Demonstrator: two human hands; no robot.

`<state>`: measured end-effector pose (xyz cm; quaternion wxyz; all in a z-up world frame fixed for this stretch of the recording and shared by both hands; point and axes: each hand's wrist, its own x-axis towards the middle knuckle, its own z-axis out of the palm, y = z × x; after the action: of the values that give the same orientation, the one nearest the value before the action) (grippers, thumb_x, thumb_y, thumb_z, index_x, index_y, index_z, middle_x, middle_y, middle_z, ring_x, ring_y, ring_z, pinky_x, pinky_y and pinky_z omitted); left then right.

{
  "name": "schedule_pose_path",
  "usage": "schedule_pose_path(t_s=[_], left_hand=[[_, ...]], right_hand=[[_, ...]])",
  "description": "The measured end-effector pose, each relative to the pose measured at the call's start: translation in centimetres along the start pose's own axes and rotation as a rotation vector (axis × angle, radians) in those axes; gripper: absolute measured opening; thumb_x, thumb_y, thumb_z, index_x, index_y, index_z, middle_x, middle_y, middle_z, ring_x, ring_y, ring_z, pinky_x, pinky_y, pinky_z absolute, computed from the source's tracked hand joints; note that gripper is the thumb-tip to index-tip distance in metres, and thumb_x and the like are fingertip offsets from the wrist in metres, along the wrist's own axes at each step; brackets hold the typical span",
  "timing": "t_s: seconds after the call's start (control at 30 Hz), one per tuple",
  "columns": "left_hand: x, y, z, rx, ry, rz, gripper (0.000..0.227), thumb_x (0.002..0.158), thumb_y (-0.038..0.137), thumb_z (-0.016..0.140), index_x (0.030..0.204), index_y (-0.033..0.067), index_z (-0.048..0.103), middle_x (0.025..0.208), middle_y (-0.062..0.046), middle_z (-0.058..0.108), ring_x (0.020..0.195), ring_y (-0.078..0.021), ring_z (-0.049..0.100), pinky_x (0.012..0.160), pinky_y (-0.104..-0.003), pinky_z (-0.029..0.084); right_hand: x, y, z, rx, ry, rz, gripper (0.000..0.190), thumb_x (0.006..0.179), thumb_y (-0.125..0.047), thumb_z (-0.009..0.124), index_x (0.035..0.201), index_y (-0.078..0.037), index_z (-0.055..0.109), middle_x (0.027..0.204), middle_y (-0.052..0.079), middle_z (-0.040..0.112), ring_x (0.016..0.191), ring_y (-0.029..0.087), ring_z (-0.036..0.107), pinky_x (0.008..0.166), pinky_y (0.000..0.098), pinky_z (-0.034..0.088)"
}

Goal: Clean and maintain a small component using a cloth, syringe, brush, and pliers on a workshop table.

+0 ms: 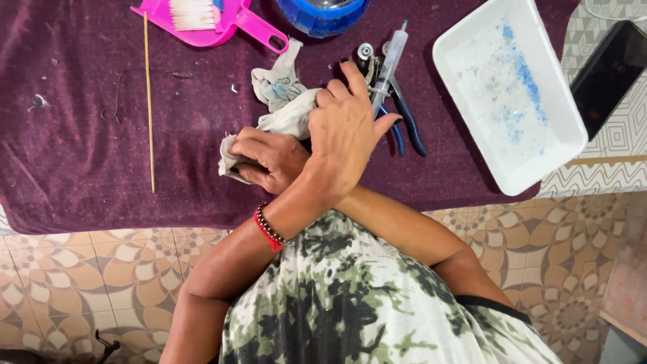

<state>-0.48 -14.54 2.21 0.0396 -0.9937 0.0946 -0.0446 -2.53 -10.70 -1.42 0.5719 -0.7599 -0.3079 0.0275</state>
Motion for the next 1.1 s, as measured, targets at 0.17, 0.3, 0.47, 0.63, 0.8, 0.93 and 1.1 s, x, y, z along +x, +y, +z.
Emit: schedule_pose_path(t_s=[0.17, 0.3, 0.47, 0.63, 0.8, 0.93, 1.1], left_hand=[[0.6, 2.3, 0.8, -0.06, 0.017, -0.028, 0.114, 0.082, 0.091, 0.063, 0.146, -0.001, 0.045, 0.087, 0.0, 0.06, 0.069, -0.0111, 0.062, 0.049, -0.024, 0.05], [1.3, 4.1, 0.9, 0.008, 0.054, -0.082, 0.109, 0.079, 0.089, 0.064, 0.142, 0.0015, 0.051, 0.082, 0.002, 0.057, 0.064, -0.0057, 0.06, 0.05, -0.019, 0.048], [1.6, 7.0, 1.6, -0.106, 0.081, -0.045, 0.104, 0.083, 0.075, 0.068, 0.137, -0.0128, 0.053, 0.08, -0.003, 0.064, 0.064, -0.0086, 0.062, 0.047, -0.022, 0.047], [1.8, 6.7, 1.1, -0.243, 0.111, -0.085, 0.116, 0.076, 0.082, 0.068, 0.138, -0.0146, 0.054, 0.067, -0.006, 0.059, 0.049, -0.0137, 0.059, 0.035, -0.029, 0.045], [0.2, -1.1, -5.4, -0.643, 0.271, 0.162, 0.056, 0.099, 0.056, 0.062, 0.124, 0.0064, 0.052, 0.073, -0.008, 0.059, 0.053, -0.03, 0.061, 0.037, -0.043, 0.038], [0.3, -9.8, -6.8, -0.653, 0.391, 0.098, 0.031, 0.102, 0.033, 0.059, 0.115, 0.0051, 0.058, 0.079, -0.008, 0.059, 0.062, -0.0267, 0.06, 0.046, -0.04, 0.041], [1.3, -18.6, -3.1, -0.65, 0.476, -0.106, 0.023, 0.102, -0.004, 0.054, 0.121, -0.0037, 0.067, 0.086, -0.011, 0.063, 0.058, -0.0188, 0.054, 0.043, -0.032, 0.037]], right_hand=[[0.6, -0.2, -1.4, 0.095, 0.083, -0.063, 0.016, 0.095, 0.002, 0.065, 0.11, 0.0, 0.058, 0.108, 0.014, 0.059, 0.095, 0.027, 0.063, 0.09, 0.0328, 0.05], [1.3, -1.6, -3.4, -0.431, 0.237, -0.142, 0.008, 0.091, -0.009, 0.073, 0.095, -0.007, 0.067, 0.108, 0.007, 0.065, 0.092, 0.031, 0.067, 0.078, 0.0394, 0.052], [0.7, -2.3, -5.0, -0.846, 0.253, 0.005, 0.03, 0.088, -0.037, 0.07, 0.09, -0.008, 0.064, 0.127, 0.014, 0.058, 0.119, 0.038, 0.055, 0.09, 0.0548, 0.043], [-0.3, -0.8, -4.1, -0.882, 0.208, 0.117, 0.031, 0.086, -0.034, 0.075, 0.098, -0.009, 0.063, 0.142, 0.018, 0.053, 0.108, 0.043, 0.061, 0.079, 0.0544, 0.046], [0.9, -2.4, -4.3, -0.449, 0.338, 0.134, 0.032, 0.079, -0.007, 0.059, 0.11, -0.005, 0.062, 0.097, 0.017, 0.066, 0.084, 0.036, 0.059, 0.08, 0.0465, 0.046], [0.6, -1.2, -7.5, -0.106, 0.135, 0.9, 0.015, 0.108, -0.03, 0.055, 0.113, -0.027, 0.068, 0.09, -0.012, 0.057, 0.083, 0.007, 0.054, 0.096, 0.0371, 0.031], [1.3, -4.2, -11.3, -0.628, 0.423, 0.103, 0.024, 0.089, 0.008, 0.048, 0.094, 0.001, 0.071, 0.096, 0.014, 0.059, 0.096, 0.029, 0.052, 0.084, 0.0438, 0.039]])
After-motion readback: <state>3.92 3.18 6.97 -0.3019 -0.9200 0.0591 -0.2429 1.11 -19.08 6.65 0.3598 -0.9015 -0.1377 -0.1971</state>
